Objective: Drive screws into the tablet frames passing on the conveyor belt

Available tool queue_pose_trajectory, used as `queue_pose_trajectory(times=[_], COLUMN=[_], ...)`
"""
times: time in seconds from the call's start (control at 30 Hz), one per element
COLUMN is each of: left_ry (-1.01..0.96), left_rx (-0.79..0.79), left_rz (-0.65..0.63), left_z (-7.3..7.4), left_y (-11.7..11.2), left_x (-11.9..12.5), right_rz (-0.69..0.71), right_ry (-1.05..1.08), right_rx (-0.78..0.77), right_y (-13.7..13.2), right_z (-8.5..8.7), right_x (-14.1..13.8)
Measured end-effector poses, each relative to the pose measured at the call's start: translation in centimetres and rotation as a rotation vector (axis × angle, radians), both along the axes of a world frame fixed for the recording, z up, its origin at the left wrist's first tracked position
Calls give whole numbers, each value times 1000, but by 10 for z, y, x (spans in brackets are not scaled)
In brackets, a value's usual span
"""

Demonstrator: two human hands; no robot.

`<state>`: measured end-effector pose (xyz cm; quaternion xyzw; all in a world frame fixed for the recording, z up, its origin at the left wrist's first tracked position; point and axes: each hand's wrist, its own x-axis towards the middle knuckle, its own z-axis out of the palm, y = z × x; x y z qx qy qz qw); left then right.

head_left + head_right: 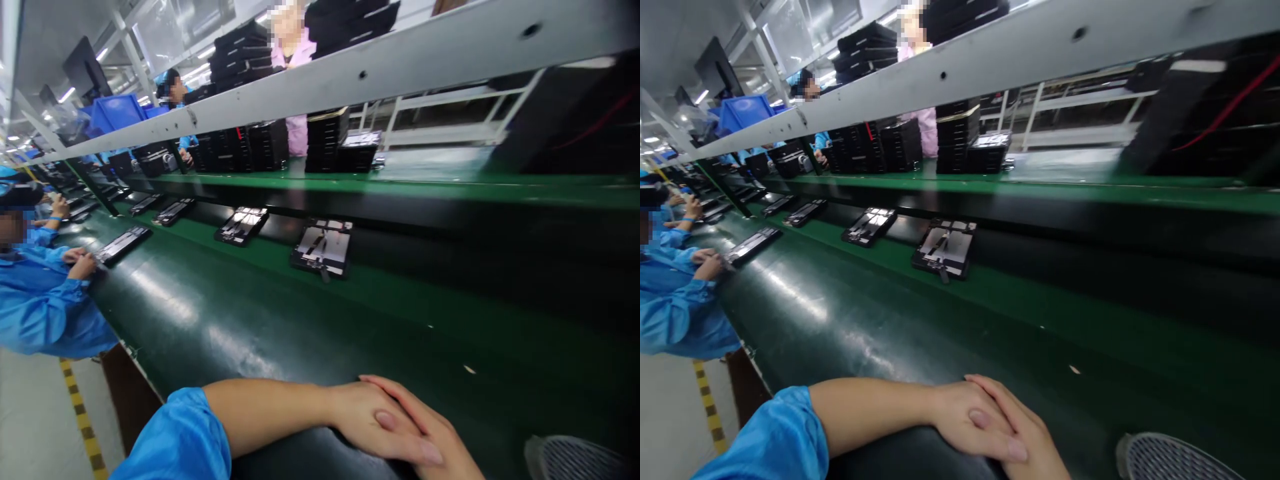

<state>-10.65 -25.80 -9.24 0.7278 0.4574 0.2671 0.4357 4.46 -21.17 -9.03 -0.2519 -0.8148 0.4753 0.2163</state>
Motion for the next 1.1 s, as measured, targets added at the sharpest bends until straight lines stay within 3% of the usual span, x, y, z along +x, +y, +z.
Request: queue_pose_trajectory(times=[0.17,0.3,0.6,1.1], left_ry=[36,-73,-105,-123], left_rx=[132,213,204,268], left_rz=[-42,-51,-47,-70], left_z=[4,6,10,-4], left_y=[-12,-18,-22,-17], left_x=[-1,-1,4,3], right_rz=[35,27,32,53], right_ry=[71,141,171,158], right_rx=[-44,-60,-33,-38], right_y=[-14,-20,-23,-18], right_z=[12,15,17,19], right_x=[-3,-4,-1,0])
